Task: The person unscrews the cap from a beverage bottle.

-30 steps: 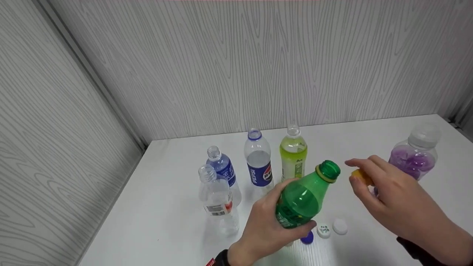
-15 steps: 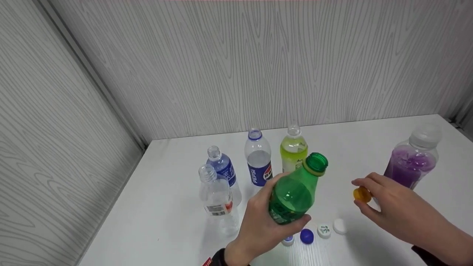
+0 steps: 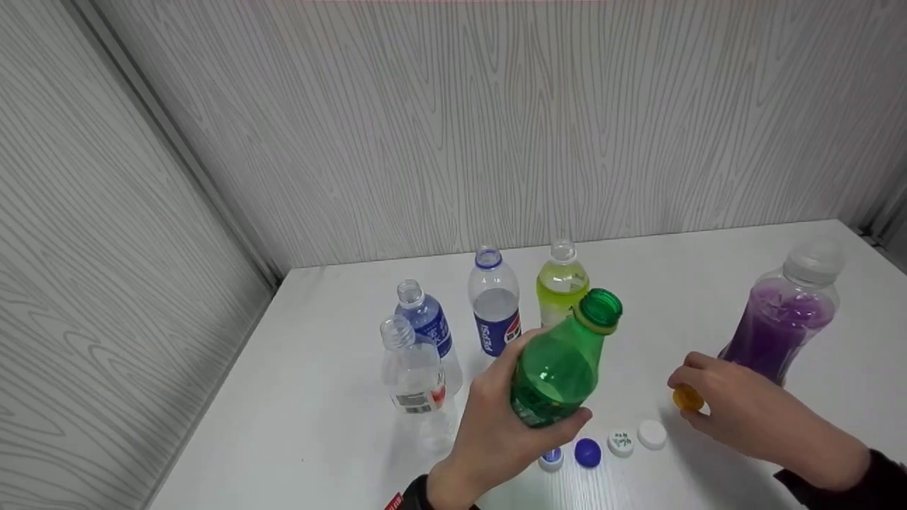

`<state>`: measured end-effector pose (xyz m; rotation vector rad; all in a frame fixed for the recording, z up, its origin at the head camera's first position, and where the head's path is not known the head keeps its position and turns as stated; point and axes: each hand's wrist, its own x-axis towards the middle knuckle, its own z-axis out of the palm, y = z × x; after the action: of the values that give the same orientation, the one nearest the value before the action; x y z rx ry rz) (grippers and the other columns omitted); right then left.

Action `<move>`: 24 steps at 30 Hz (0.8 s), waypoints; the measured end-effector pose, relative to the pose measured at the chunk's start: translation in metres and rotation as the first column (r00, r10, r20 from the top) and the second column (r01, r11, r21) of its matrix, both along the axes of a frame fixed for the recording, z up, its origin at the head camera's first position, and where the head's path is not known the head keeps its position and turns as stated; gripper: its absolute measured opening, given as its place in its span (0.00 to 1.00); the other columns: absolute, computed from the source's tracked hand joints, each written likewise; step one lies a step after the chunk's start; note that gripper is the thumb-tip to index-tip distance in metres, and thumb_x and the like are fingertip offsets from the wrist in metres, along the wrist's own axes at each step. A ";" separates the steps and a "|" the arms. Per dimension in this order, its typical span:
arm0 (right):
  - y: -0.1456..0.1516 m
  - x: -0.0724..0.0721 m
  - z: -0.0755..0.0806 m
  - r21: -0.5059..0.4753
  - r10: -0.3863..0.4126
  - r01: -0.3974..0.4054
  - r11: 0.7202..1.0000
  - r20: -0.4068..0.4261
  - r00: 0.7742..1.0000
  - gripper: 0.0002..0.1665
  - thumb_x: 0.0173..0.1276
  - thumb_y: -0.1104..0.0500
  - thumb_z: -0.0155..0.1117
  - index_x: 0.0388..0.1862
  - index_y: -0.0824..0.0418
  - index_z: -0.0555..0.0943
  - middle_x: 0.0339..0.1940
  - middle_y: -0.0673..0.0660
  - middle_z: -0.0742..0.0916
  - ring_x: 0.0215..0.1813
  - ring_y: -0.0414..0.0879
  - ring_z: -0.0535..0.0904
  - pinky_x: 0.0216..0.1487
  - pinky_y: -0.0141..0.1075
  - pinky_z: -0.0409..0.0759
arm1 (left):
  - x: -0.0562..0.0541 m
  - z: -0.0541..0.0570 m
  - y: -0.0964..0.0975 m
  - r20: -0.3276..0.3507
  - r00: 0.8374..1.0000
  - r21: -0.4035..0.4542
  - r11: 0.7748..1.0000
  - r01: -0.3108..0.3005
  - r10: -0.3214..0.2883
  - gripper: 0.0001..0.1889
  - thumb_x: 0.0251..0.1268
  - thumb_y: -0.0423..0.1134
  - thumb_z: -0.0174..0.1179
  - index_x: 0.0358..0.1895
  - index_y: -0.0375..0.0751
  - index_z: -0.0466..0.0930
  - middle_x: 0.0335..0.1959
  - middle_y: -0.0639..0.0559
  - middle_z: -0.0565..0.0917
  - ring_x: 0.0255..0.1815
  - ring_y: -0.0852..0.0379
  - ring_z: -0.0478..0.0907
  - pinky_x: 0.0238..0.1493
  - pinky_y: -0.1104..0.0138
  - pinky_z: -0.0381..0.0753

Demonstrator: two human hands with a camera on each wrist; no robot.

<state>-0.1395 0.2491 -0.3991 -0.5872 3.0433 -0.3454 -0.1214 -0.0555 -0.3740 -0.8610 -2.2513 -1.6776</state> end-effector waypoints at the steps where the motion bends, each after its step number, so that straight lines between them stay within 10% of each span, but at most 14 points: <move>1: 0.000 -0.001 -0.002 0.007 0.006 -0.006 1.000 0.015 1.000 0.17 0.55 0.63 0.82 0.45 0.59 0.88 0.37 0.50 0.87 0.35 0.40 0.81 0.43 0.44 0.91 | 0.000 0.000 0.000 0.001 1.000 -0.003 1.000 -0.002 0.002 0.40 0.58 0.43 0.77 0.74 0.51 0.68 0.66 0.53 0.84 0.64 0.56 0.84 0.70 0.55 0.83; 24: -0.004 -0.001 -0.019 0.004 0.072 -0.074 0.997 0.164 0.984 0.08 0.62 0.63 0.77 0.38 0.55 0.87 0.30 0.45 0.82 0.31 0.37 0.70 0.35 0.32 0.80 | 0.000 0.000 -0.002 -0.023 1.000 -0.006 1.000 0.000 0.000 0.40 0.59 0.43 0.77 0.74 0.50 0.68 0.67 0.52 0.84 0.64 0.55 0.84 0.70 0.55 0.83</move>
<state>-0.1408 0.2455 -0.4176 -0.6341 2.8565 -0.3561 -0.1218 -0.0570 -0.3739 -0.8774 -2.2428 -1.6536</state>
